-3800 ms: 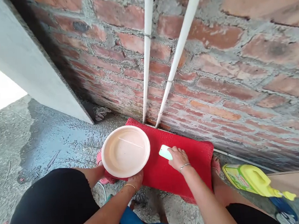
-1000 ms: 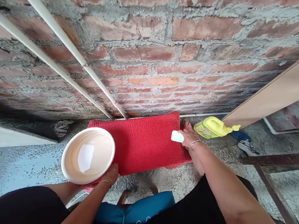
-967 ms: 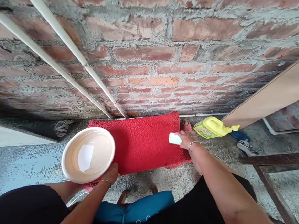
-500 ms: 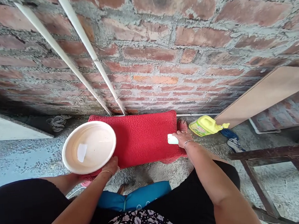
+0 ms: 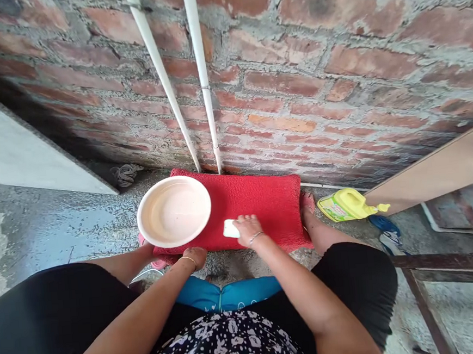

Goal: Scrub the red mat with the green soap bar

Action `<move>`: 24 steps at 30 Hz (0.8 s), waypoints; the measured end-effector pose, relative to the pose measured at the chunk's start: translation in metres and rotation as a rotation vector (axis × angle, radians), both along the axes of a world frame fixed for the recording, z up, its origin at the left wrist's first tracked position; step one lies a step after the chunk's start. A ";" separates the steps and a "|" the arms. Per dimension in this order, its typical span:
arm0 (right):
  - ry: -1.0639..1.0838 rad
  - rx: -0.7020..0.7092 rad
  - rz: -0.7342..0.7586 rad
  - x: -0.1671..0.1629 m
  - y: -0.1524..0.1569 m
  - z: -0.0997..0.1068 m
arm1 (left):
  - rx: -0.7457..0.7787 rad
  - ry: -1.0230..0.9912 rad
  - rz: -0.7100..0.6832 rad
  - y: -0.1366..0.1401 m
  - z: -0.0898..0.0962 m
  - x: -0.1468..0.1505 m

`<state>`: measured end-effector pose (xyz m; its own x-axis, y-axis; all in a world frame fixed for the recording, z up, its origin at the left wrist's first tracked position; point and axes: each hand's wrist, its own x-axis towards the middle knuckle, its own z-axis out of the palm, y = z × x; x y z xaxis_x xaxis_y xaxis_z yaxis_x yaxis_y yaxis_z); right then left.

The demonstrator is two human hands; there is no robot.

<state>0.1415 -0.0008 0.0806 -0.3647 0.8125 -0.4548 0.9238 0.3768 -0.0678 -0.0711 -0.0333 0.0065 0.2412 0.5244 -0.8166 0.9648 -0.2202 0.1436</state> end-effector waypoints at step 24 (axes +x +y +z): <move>-0.172 -0.120 -0.071 0.075 -0.030 0.003 | -0.051 -0.030 0.078 0.007 -0.014 0.005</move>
